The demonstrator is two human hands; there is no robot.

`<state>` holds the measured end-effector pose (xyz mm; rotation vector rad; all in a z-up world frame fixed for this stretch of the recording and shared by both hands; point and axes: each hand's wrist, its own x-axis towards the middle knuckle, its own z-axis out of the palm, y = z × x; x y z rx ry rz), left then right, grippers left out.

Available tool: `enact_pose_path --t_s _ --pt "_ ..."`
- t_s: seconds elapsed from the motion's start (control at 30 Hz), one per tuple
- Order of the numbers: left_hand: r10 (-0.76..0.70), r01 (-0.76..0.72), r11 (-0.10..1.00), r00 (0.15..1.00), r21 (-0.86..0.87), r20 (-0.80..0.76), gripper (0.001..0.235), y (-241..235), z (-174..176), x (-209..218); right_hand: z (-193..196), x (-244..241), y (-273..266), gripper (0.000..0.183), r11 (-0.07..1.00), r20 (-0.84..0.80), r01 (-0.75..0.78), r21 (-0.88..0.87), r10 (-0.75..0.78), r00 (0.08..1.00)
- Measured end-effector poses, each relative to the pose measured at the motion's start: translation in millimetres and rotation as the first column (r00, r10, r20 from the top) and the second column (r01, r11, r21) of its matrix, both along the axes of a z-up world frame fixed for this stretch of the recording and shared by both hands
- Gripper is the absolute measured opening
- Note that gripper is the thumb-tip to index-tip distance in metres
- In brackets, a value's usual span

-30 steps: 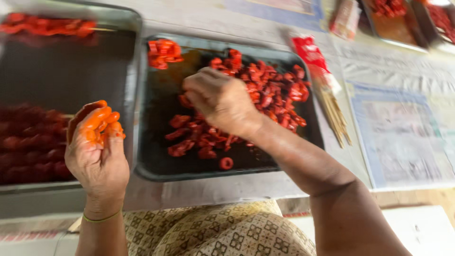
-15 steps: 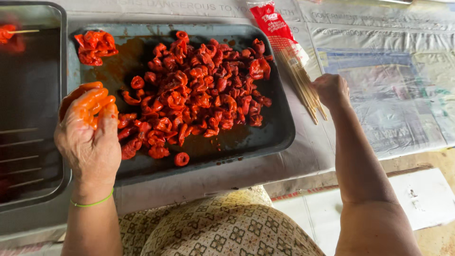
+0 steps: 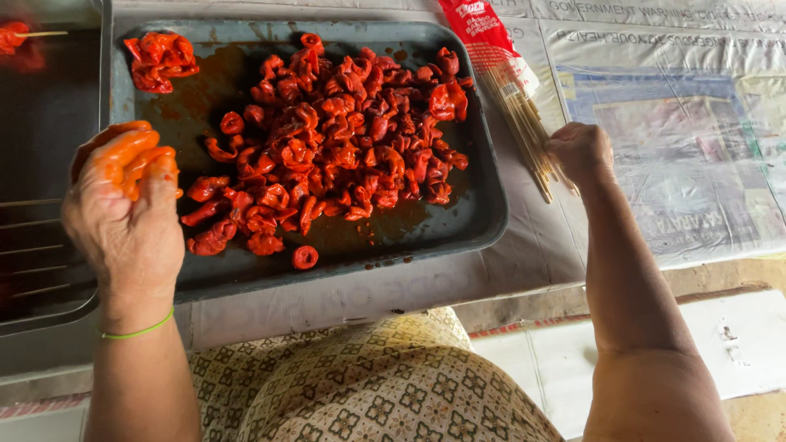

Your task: The person skewers pieces of marinated red meat onto thin wooden sticks. They pick up the meat from a metal tray and thread it onto the skewers, then place the completed skewers into a separate tray. The process is repeated continuously throughout the video.

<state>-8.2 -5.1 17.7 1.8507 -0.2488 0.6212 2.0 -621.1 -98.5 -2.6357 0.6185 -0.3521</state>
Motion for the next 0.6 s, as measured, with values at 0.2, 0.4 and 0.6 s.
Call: enact_pose_path --t_s 0.2,0.4,0.6 --pt "-0.044 0.055 0.951 0.998 0.304 -0.045 0.022 23.7 -17.4 8.4 6.0 -20.3 -4.3 0.023 0.973 -0.074 0.012 -0.231 -0.03 0.997" --pt "0.015 0.029 0.797 0.998 0.603 -0.068 0.026 58.1 -18.8 13.9 14.2 -48.9 -6.5 0.02 0.946 -0.055 0.073 -0.317 -0.096 0.994" --pt "-0.042 0.113 0.754 0.991 0.647 -0.125 0.025 63.4 -29.5 10.0 -1.0 -62.8 -24.6 0.013 0.912 -0.041 0.019 -0.409 -0.04 0.998"
